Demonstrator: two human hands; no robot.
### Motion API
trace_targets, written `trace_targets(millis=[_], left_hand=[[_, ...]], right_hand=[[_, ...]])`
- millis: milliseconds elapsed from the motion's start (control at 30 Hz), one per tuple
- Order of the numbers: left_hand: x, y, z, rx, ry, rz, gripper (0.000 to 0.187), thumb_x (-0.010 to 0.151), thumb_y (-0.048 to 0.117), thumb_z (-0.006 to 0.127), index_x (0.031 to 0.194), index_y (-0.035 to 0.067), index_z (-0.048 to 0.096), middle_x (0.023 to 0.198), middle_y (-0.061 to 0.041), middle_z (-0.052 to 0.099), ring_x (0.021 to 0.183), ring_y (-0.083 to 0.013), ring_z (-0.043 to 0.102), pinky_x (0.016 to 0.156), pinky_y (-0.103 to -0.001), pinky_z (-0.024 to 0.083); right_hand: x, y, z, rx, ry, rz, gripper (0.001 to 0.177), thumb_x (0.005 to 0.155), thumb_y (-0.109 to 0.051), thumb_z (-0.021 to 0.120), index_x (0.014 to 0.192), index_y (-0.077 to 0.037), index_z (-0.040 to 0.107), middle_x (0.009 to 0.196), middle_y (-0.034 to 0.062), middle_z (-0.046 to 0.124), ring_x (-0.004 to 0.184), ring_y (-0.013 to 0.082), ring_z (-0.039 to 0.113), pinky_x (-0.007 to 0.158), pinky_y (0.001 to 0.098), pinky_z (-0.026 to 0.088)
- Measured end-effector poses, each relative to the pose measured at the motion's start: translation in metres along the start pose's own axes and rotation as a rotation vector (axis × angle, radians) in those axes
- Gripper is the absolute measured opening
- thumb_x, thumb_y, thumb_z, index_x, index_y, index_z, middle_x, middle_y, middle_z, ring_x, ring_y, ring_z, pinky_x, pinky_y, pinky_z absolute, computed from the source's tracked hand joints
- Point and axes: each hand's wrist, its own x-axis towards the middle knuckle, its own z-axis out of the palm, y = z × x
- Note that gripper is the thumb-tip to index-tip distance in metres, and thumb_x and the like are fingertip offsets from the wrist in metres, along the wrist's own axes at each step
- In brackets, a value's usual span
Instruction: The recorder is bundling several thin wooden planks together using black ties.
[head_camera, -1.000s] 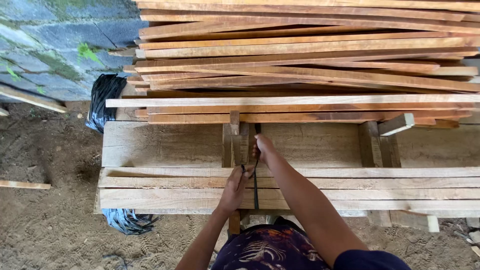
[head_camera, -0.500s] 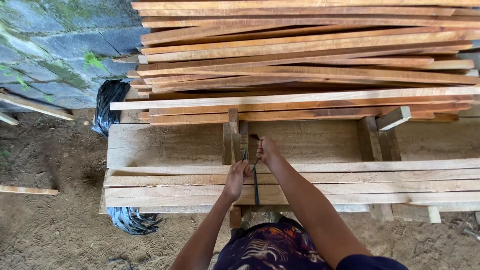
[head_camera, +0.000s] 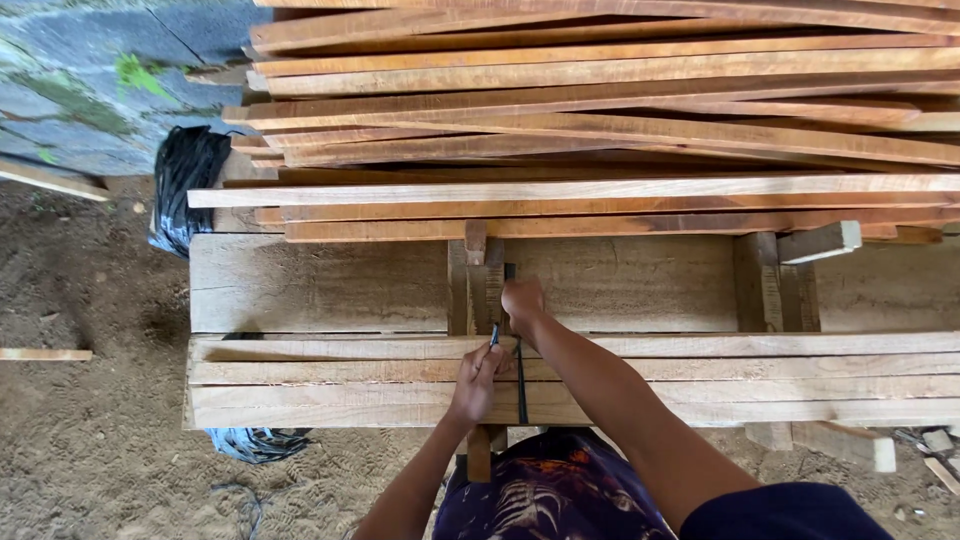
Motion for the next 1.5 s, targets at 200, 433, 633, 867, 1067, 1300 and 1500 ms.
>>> trace_targets(millis=[200, 433, 633, 867, 1067, 1300, 1500], left_hand=[[0.010, 0.014, -0.002, 0.036, -0.022, 0.076, 0.047, 0.113, 0.009, 0.039, 0.066, 0.009, 0.048, 0.063, -0.002, 0.040, 0.062, -0.0174, 0.040, 0.068, -0.031, 0.045], [0.011, 0.010, 0.001, 0.101, -0.020, 0.014, 0.048, 0.112, 0.012, 0.042, 0.065, 0.011, 0.049, 0.060, 0.000, 0.042, 0.059, -0.0135, 0.038, 0.061, -0.030, 0.041], [0.026, 0.028, 0.020, 0.073, 0.070, -0.054, 0.045, 0.114, 0.017, 0.037, 0.072, 0.009, 0.052, 0.063, -0.005, 0.048, 0.064, -0.0150, 0.046, 0.066, -0.031, 0.043], [-0.001, 0.021, 0.033, 0.148, 0.081, -0.148, 0.041, 0.112, 0.023, 0.037, 0.072, 0.017, 0.040, 0.065, 0.001, 0.035, 0.061, -0.0124, 0.031, 0.064, -0.033, 0.035], [0.002, 0.006, 0.016, 0.060, 0.011, -0.093, 0.043, 0.113, 0.018, 0.037, 0.070, 0.016, 0.038, 0.066, 0.002, 0.030, 0.062, -0.0122, 0.031, 0.067, -0.032, 0.038], [-0.007, -0.001, 0.005, 0.176, -0.031, 0.063, 0.045, 0.112, 0.016, 0.040, 0.068, 0.011, 0.052, 0.063, 0.000, 0.038, 0.061, -0.0127, 0.039, 0.066, -0.033, 0.045], [0.001, -0.003, 0.000, 0.107, 0.002, 0.136, 0.046, 0.113, 0.012, 0.037, 0.069, 0.010, 0.053, 0.058, -0.001, 0.041, 0.057, -0.0113, 0.036, 0.059, -0.030, 0.043]], right_hand=[[0.003, 0.001, 0.008, 1.112, 0.206, 0.450, 0.031, 0.101, -0.017, 0.056, 0.077, 0.003, 0.062, 0.061, 0.0064, 0.048, 0.046, 0.0126, 0.034, 0.042, 0.0355, 0.028], [-0.022, -0.008, -0.018, 1.273, 0.269, 0.443, 0.033, 0.099, -0.016, 0.055, 0.075, 0.006, 0.063, 0.066, 0.0130, 0.054, 0.051, 0.0196, 0.043, 0.047, 0.0402, 0.036], [-0.044, -0.005, -0.044, 1.496, 0.330, 0.406, 0.064, 0.086, -0.055, 0.076, 0.085, 0.008, 0.066, 0.071, 0.0088, 0.053, 0.057, 0.0162, 0.038, 0.047, 0.0379, 0.033], [-0.026, 0.021, -0.028, 1.601, 0.289, 0.399, 0.047, 0.103, -0.035, 0.051, 0.129, 0.004, 0.042, 0.090, 0.0122, 0.058, 0.062, 0.0155, 0.048, 0.056, 0.0369, 0.042], [-0.014, 0.014, -0.020, 1.523, 0.280, 0.340, 0.052, 0.106, -0.033, 0.049, 0.143, 0.004, 0.044, 0.080, 0.0120, 0.057, 0.051, 0.0127, 0.050, 0.050, 0.0360, 0.041], [-0.018, 0.009, -0.018, 1.084, 0.150, 0.279, 0.039, 0.108, -0.035, 0.042, 0.128, -0.010, 0.065, 0.072, 0.0017, 0.057, 0.045, 0.0093, 0.051, 0.046, 0.0267, 0.040], [0.017, 0.021, 0.023, 0.967, 0.158, 0.272, 0.036, 0.108, -0.033, 0.046, 0.099, -0.004, 0.066, 0.064, 0.0134, 0.063, 0.037, 0.0142, 0.047, 0.033, 0.0330, 0.038]])
